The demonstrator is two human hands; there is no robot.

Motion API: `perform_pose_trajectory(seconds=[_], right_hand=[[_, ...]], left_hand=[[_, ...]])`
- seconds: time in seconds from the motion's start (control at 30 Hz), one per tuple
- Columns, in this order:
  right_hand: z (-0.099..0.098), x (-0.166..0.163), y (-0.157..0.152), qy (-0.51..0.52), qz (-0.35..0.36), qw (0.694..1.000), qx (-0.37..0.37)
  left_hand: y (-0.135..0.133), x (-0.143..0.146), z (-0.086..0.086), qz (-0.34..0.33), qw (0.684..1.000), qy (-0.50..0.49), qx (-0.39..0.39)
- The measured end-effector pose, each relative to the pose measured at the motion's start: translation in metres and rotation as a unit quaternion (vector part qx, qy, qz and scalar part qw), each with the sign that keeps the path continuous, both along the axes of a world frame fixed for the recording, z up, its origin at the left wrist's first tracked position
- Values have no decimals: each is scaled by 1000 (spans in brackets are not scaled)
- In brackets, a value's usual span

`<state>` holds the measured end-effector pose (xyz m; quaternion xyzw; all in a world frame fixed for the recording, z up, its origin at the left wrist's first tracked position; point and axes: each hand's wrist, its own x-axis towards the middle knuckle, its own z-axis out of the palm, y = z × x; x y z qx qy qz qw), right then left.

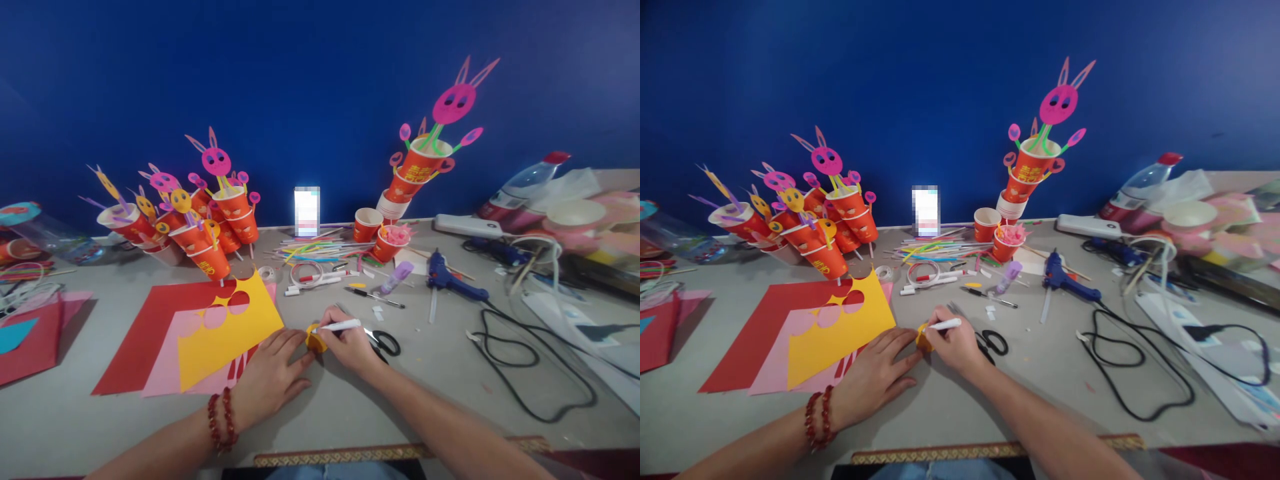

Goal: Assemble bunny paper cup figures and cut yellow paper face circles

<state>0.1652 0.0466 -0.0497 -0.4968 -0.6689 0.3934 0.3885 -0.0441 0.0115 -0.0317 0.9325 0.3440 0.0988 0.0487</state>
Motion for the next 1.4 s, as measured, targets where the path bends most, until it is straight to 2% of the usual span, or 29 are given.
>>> perform_pose_trajectory(seconds=[1.4], right_hand=[[3, -1, -1, -54, 4, 998, 13]], left_hand=[[0, 1, 2, 0, 1000, 3, 1]])
